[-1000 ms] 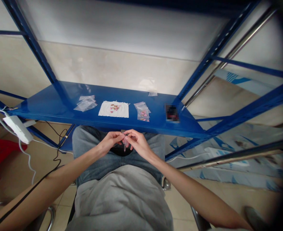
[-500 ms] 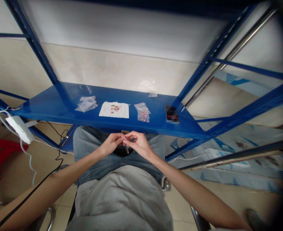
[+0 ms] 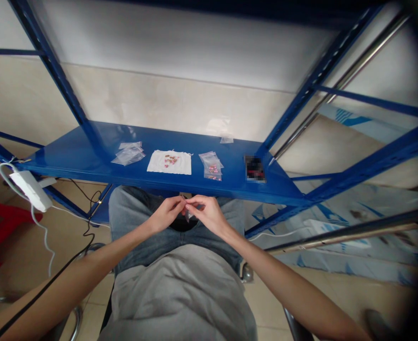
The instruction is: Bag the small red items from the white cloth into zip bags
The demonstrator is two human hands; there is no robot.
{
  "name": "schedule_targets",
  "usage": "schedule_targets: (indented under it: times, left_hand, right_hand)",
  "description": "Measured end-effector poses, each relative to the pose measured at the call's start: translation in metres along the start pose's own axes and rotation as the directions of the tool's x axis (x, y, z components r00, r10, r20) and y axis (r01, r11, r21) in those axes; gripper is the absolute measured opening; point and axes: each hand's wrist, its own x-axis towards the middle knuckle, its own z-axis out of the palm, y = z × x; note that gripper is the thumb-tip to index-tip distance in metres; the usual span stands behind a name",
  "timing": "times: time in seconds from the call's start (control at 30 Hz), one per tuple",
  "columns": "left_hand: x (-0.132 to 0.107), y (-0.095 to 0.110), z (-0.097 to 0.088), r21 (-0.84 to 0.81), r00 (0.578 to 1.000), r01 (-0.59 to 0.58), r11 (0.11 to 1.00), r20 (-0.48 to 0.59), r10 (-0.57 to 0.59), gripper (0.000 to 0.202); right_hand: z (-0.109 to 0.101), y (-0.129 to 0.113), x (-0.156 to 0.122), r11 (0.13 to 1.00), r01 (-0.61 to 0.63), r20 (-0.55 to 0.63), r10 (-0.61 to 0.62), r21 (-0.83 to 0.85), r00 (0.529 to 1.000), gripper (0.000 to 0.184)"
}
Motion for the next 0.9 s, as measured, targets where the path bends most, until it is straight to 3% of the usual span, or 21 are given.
schedule_targets:
  times: [0.37,0.67,0.9]
  left_hand:
    - [-0.003,0.007,0.003,-0.005,0.998,-0.009,1.000,-0.055,0.009,0.031]
    - [-0.002,-0.004,0.003,0.079,0.997,-0.034,0.996,-0.064,0.039,0.019]
    - [-0.004,-0.001,0.004,0.129,1.000,0.003,0.992,-0.021,-0.001,0.014]
  right_hand:
    - [-0.002,-0.003,0.001,0.999,-0.032,0.024,0.031,0.033,0.999,0.014]
    - [-0.002,-0.011,-0.003,0.978,-0.013,0.129,0.041,-0.206,0.991,0.015]
    - [-0.003,-0.018,-0.001,0.977,0.023,0.135,0.006,-0.213,0.991,0.016]
